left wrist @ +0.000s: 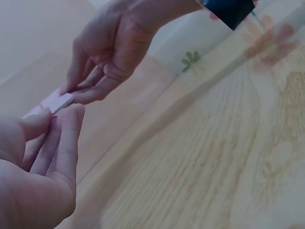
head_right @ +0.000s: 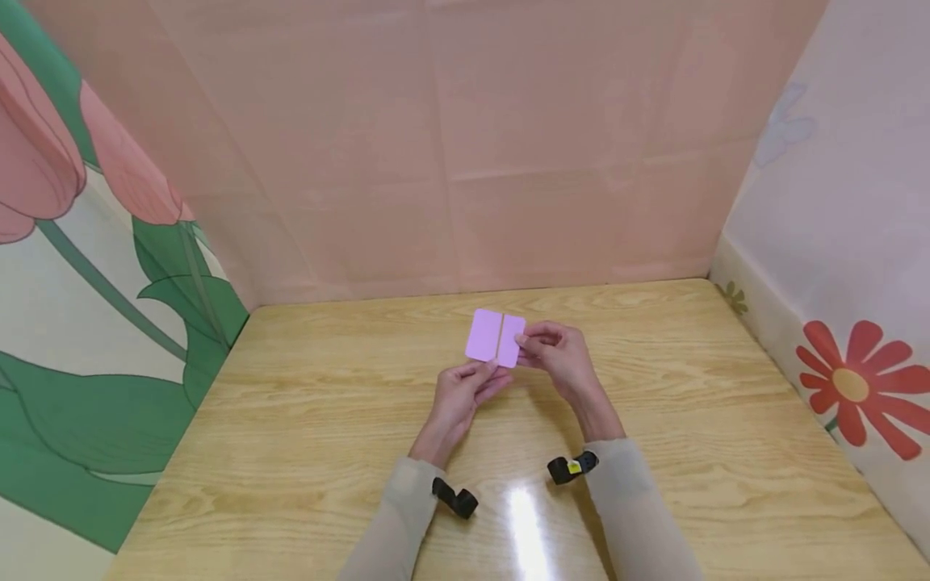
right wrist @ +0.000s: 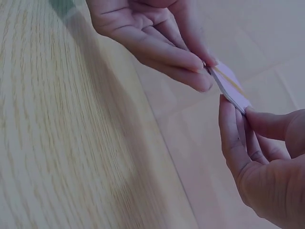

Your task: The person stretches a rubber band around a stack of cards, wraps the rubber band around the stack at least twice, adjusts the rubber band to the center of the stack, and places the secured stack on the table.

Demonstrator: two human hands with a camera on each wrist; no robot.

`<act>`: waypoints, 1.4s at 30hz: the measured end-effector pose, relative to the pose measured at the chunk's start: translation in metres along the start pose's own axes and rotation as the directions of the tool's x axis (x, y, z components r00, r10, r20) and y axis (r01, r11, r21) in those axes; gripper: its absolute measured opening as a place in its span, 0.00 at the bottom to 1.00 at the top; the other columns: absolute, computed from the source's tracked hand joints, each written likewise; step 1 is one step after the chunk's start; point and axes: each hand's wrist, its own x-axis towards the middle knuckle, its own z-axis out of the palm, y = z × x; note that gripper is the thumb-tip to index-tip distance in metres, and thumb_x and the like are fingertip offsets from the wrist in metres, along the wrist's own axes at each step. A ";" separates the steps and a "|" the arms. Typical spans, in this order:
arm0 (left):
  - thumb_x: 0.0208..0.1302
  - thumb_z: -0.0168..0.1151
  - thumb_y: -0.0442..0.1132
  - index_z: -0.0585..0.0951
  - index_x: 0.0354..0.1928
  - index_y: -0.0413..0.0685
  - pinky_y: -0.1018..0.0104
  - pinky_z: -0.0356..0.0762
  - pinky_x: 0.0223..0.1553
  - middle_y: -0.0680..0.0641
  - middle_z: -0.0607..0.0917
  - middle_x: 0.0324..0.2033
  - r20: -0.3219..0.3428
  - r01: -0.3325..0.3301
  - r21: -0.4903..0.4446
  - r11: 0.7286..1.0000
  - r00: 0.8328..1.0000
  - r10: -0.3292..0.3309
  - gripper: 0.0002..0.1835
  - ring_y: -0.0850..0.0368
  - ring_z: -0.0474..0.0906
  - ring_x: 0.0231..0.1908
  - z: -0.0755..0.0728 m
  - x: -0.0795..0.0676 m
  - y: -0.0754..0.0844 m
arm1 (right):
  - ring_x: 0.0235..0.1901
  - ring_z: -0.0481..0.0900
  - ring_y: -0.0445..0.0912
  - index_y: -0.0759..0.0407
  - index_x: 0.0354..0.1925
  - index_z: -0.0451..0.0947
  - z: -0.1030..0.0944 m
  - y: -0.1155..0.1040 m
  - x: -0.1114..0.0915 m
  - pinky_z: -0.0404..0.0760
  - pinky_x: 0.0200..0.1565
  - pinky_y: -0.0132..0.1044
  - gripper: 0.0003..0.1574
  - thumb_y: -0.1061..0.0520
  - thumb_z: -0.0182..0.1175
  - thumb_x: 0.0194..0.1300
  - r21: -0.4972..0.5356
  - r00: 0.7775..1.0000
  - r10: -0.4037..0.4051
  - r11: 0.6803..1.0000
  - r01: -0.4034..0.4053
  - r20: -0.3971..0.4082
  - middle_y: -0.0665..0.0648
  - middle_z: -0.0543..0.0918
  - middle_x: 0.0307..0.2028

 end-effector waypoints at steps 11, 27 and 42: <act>0.61 0.68 0.35 0.83 0.45 0.31 0.54 0.86 0.49 0.25 0.83 0.48 0.056 0.070 -0.029 0.997 0.996 -0.068 0.14 0.44 0.88 0.43 0.006 -0.003 -0.009 | 0.31 0.86 0.42 0.67 0.43 0.75 -0.002 0.003 0.001 0.90 0.40 0.39 0.11 0.61 0.63 0.66 0.020 1.000 0.016 1.000 -0.017 0.014 0.50 0.88 0.30; 0.62 0.67 0.35 0.83 0.43 0.30 0.56 0.87 0.48 0.25 0.84 0.45 0.003 0.021 -0.037 0.999 1.000 -0.021 0.13 0.42 0.88 0.42 0.008 -0.004 -0.009 | 0.31 0.85 0.43 0.72 0.44 0.72 -0.003 0.004 0.002 0.90 0.41 0.40 0.13 0.63 0.62 0.66 -0.042 0.999 -0.019 0.999 0.020 0.029 0.51 0.83 0.30; 0.61 0.68 0.34 0.84 0.44 0.32 0.55 0.87 0.48 0.32 0.88 0.38 -0.017 0.012 -0.045 0.999 1.000 -0.013 0.13 0.42 0.88 0.41 -0.002 0.001 -0.005 | 0.33 0.85 0.42 0.70 0.46 0.73 -0.011 0.002 0.002 0.90 0.43 0.40 0.16 0.60 0.64 0.66 -0.100 1.000 0.005 0.995 -0.002 0.024 0.50 0.85 0.32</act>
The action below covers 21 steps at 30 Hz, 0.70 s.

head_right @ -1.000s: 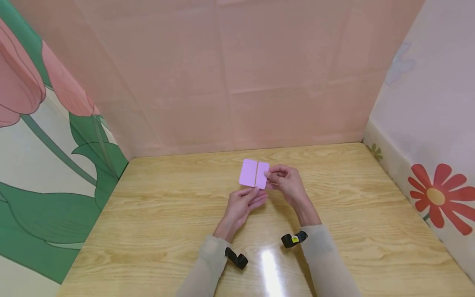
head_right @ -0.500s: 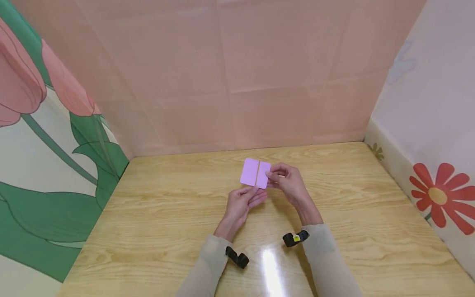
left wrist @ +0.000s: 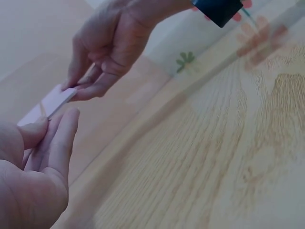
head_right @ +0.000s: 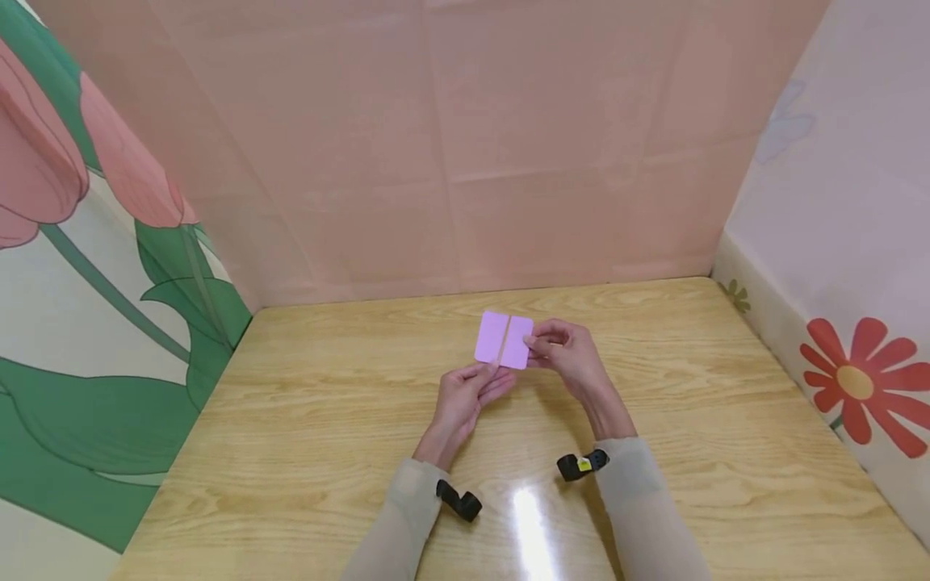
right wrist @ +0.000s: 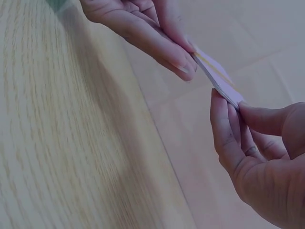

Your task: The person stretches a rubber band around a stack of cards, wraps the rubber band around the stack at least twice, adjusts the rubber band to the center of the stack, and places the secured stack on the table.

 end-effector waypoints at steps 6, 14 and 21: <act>0.61 0.68 0.35 0.84 0.43 0.31 0.55 0.87 0.48 0.33 0.89 0.37 0.013 0.003 0.018 1.000 1.000 -0.003 0.13 0.43 0.89 0.40 -0.001 0.000 -0.002 | 0.33 0.86 0.42 0.70 0.46 0.74 -0.001 0.000 -0.002 0.90 0.43 0.39 0.14 0.61 0.63 0.67 0.026 1.000 0.016 1.000 -0.017 0.016 0.51 0.86 0.32; 0.60 0.69 0.36 0.84 0.42 0.31 0.54 0.87 0.48 0.33 0.89 0.38 0.066 0.041 0.064 0.997 0.997 -0.045 0.14 0.44 0.89 0.41 0.002 -0.004 -0.003 | 0.34 0.86 0.43 0.70 0.46 0.73 -0.002 0.001 -0.001 0.89 0.44 0.39 0.15 0.60 0.63 0.66 0.034 0.999 0.031 0.999 -0.032 0.027 0.51 0.86 0.32; 0.61 0.68 0.34 0.84 0.41 0.30 0.54 0.88 0.46 0.33 0.89 0.35 0.003 -0.019 0.036 0.999 1.000 0.019 0.12 0.45 0.89 0.37 -0.003 -0.001 0.004 | 0.33 0.86 0.43 0.70 0.44 0.74 -0.005 0.001 -0.001 0.90 0.42 0.40 0.13 0.61 0.63 0.66 0.020 1.000 0.011 1.000 -0.012 0.023 0.50 0.86 0.32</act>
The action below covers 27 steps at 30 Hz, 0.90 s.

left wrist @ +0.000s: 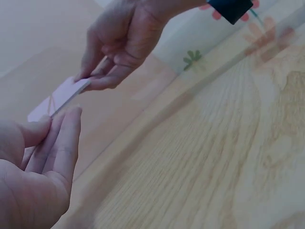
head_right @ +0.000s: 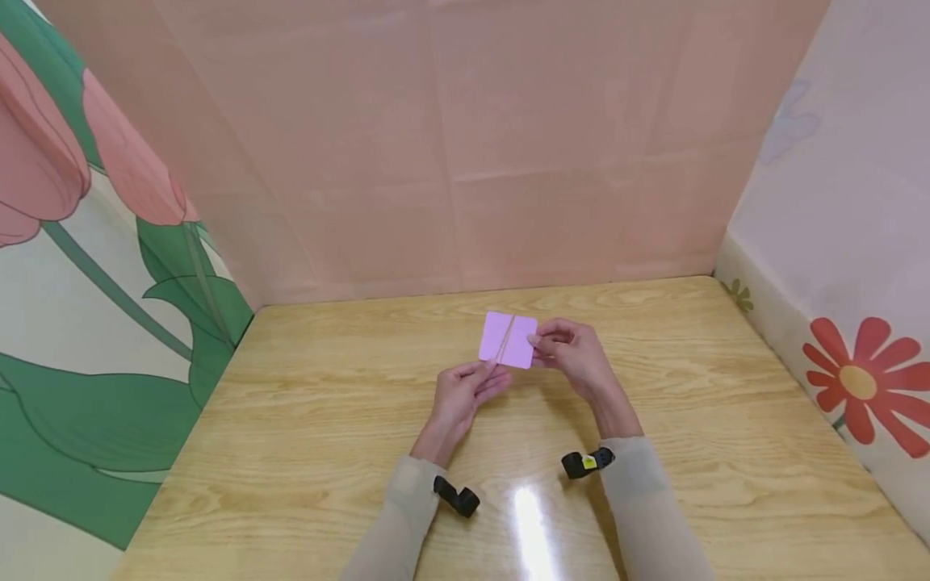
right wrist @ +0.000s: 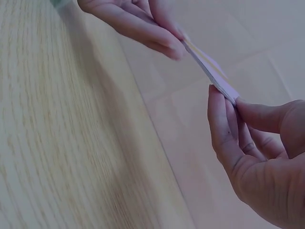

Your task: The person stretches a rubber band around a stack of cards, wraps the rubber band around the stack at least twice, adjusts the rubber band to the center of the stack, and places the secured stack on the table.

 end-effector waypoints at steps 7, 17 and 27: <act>0.62 0.67 0.35 0.84 0.44 0.33 0.54 0.87 0.47 0.35 0.89 0.35 0.034 0.029 0.025 0.999 0.999 -0.030 0.12 0.46 0.89 0.38 -0.002 0.001 0.004 | 0.33 0.86 0.43 0.71 0.46 0.73 -0.003 -0.002 -0.001 0.90 0.43 0.39 0.16 0.60 0.63 0.66 0.002 1.000 0.010 1.000 -0.010 0.009 0.51 0.86 0.33; 0.62 0.68 0.36 0.85 0.41 0.31 0.54 0.87 0.47 0.34 0.89 0.36 0.052 0.043 0.039 0.998 0.998 -0.045 0.12 0.47 0.89 0.37 0.000 0.000 -0.002 | 0.33 0.86 0.43 0.71 0.45 0.73 0.002 0.002 0.001 0.90 0.43 0.40 0.16 0.60 0.64 0.65 0.015 1.000 0.009 1.000 -0.009 0.006 0.51 0.87 0.32; 0.62 0.68 0.43 0.84 0.46 0.35 0.55 0.87 0.49 0.36 0.89 0.40 0.121 0.090 0.136 0.987 0.987 -0.107 0.18 0.47 0.89 0.40 -0.011 0.000 0.011 | 0.31 0.87 0.43 0.68 0.42 0.75 0.000 0.000 0.000 0.90 0.40 0.39 0.12 0.61 0.65 0.65 -0.010 1.000 0.006 1.000 -0.006 0.004 0.49 0.87 0.31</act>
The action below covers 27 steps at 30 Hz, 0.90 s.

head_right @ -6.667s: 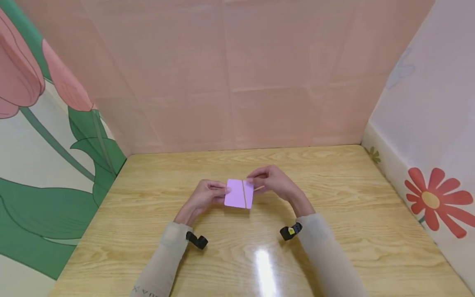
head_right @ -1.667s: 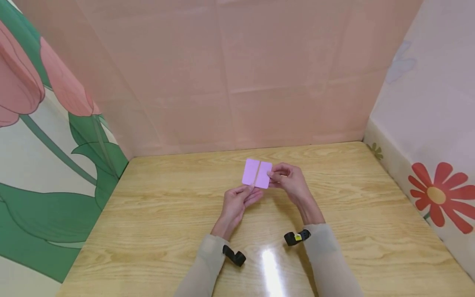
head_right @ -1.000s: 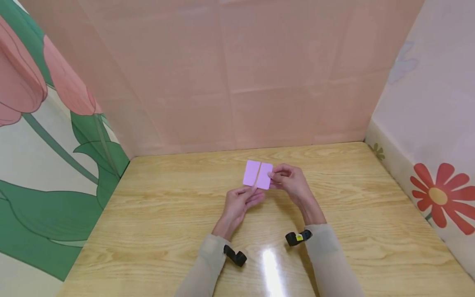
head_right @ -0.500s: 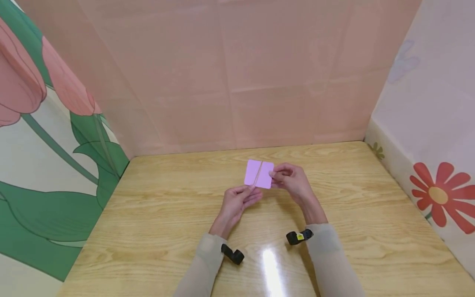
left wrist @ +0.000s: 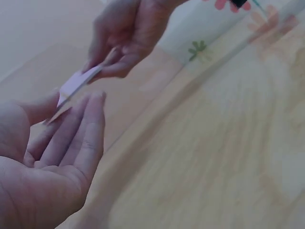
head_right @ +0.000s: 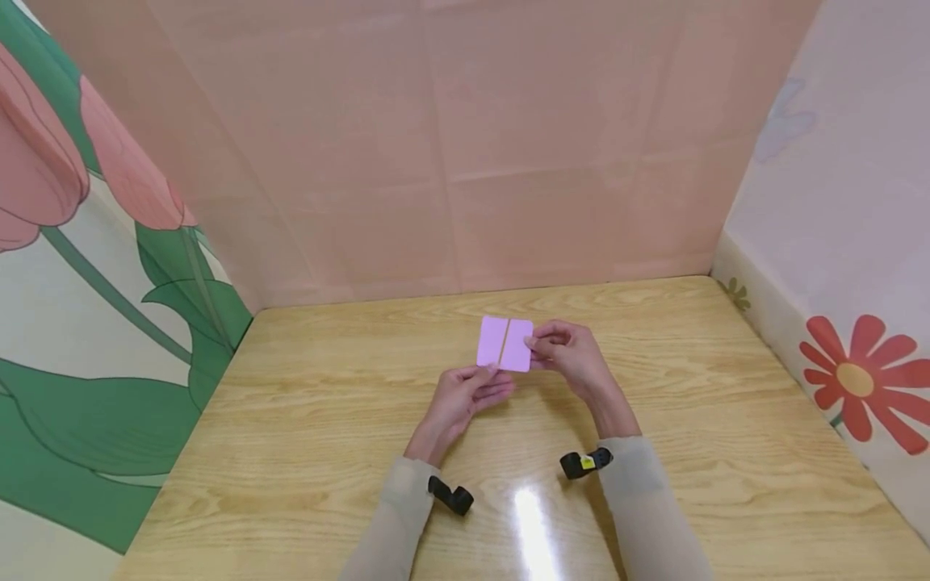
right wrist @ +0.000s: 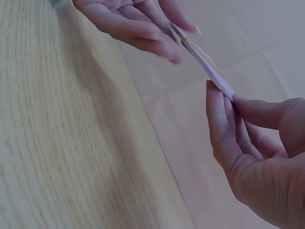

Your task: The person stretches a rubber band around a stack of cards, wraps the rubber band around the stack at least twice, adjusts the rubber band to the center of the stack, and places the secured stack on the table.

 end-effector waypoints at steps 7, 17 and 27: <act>0.63 0.68 0.39 0.84 0.50 0.37 0.54 0.86 0.49 0.35 0.88 0.43 -0.058 -0.042 0.034 0.999 0.997 0.044 0.17 0.49 0.89 0.40 -0.024 0.005 0.022 | 0.32 0.88 0.43 0.72 0.47 0.75 0.004 -0.003 0.000 0.90 0.39 0.37 0.18 0.58 0.65 0.66 -0.057 0.998 0.034 0.998 -0.031 0.047 0.49 0.88 0.32; 0.62 0.67 0.34 0.83 0.48 0.32 0.55 0.86 0.49 0.32 0.88 0.42 0.011 0.006 0.063 0.998 1.000 -0.006 0.15 0.45 0.89 0.40 -0.034 0.002 0.025 | 0.33 0.89 0.45 0.76 0.48 0.74 0.011 -0.004 0.000 0.90 0.40 0.38 0.21 0.59 0.64 0.66 -0.070 0.997 0.052 0.996 -0.048 0.060 0.52 0.89 0.32; 0.58 0.71 0.39 0.85 0.44 0.34 0.55 0.87 0.48 0.37 0.90 0.37 -0.052 -0.015 -0.036 0.999 0.999 0.013 0.16 0.48 0.89 0.39 -0.013 0.002 0.001 | 0.32 0.89 0.45 0.76 0.45 0.72 0.018 0.001 0.000 0.89 0.44 0.44 0.15 0.65 0.62 0.66 0.103 1.000 0.014 0.995 -0.013 -0.007 0.52 0.89 0.30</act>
